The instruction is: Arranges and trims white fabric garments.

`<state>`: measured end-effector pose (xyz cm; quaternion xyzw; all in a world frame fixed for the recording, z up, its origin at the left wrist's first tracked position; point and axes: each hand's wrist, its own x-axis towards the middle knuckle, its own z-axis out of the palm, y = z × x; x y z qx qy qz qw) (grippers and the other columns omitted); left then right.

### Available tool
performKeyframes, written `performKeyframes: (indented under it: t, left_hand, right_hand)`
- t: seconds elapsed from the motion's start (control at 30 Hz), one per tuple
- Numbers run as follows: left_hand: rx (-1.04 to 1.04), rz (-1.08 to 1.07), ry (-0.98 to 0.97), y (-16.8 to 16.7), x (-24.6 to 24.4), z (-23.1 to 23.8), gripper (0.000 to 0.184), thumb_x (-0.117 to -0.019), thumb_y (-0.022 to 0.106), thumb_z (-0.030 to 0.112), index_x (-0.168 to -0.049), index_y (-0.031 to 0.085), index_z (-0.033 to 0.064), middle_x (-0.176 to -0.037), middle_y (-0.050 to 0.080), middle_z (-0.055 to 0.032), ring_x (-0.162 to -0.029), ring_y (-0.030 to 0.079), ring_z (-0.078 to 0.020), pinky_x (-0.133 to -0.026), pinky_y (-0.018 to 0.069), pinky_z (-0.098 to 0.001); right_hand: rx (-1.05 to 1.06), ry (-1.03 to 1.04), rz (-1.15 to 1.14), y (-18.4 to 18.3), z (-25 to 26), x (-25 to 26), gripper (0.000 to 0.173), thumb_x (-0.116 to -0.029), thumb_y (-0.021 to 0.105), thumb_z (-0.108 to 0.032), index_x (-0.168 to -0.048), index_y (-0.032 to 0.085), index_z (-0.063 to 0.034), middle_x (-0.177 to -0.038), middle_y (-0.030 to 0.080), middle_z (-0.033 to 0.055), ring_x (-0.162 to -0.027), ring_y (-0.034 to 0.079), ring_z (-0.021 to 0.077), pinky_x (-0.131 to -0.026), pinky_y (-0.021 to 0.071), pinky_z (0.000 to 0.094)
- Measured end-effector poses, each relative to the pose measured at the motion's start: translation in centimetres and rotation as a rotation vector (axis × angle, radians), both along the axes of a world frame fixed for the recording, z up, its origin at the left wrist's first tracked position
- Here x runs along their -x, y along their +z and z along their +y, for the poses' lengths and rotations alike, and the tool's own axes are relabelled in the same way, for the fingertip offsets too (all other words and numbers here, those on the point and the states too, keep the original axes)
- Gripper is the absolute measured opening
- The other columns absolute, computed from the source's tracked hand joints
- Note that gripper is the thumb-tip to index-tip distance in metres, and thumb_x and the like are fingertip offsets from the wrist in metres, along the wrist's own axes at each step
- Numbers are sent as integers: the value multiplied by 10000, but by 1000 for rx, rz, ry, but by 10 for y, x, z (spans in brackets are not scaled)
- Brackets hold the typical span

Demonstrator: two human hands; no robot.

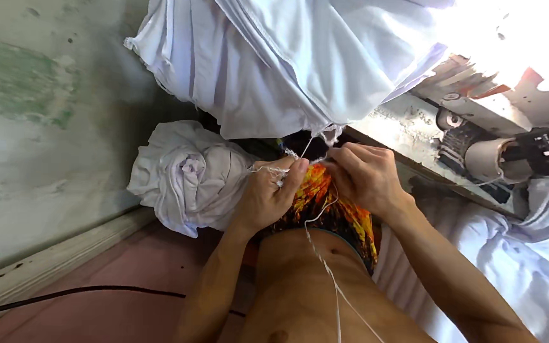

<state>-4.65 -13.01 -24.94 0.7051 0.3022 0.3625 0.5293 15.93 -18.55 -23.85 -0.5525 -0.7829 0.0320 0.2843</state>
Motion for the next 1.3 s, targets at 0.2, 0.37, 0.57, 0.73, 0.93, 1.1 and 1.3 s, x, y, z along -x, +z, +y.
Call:
performKeyframes:
  t: [0.2,0.37,0.57,0.73,0.93,1.1,1.3]
  left_hand:
    - [6,-19,-67,0,-6,-5,355,-1017,505,109,-665,540,74,-562,431,70,-512,418,52,-496,357,-110]
    - [106,-139,39,-13,5,-13,325,-1067,489,211,-773,581,107,-761,540,63,-636,502,32,-581,450,-136]
    - [603,-494,-32,-9,-60,0,193,-1084,458,146,-1248,545,90,-662,516,6,-460,483,-66,-420,465,-211]
    - [666,-577,1,4,-97,10,190,-1074,480,132,-923,591,95,-683,534,54,-474,394,7,-424,345,-141]
    - [91,-148,96,-13,-43,-14,341,-1080,441,169,-784,567,55,-613,461,37,-496,410,-3,-468,363,-148]
    - [7,-176,147,-8,-44,-19,315,-1030,514,94,-721,550,44,-582,449,26,-481,406,-3,-457,357,-142]
    - [10,-202,137,-7,-47,-25,305,-1017,523,77,-715,551,47,-584,448,37,-488,402,11,-467,355,-132]
  right_hand:
    - [-23,-42,-10,6,21,17,214,-1000,546,-152,-917,675,-3,-675,606,104,-573,610,245,-482,451,365]
    - [6,-39,74,-3,-2,0,219,-1011,562,-162,-917,679,-2,-684,616,92,-578,598,197,-508,471,330]
    - [6,-359,151,1,-48,-38,232,-1009,611,-173,-1027,649,55,-778,665,129,-617,598,93,-562,492,223]
    - [-50,-394,211,10,-52,-33,273,-1037,578,-207,-1037,624,62,-782,638,102,-632,555,19,-581,453,152]
    - [57,-289,12,15,-29,-25,226,-987,628,-181,-1019,694,32,-763,674,137,-605,619,180,-543,487,302]
    - [18,-230,-128,26,-5,-19,232,-1002,621,-213,-1029,729,-10,-721,624,130,-589,592,254,-512,431,372]
    - [3,-104,-166,32,9,-21,229,-1025,584,-181,-971,719,-5,-691,608,125,-577,600,271,-495,428,398]
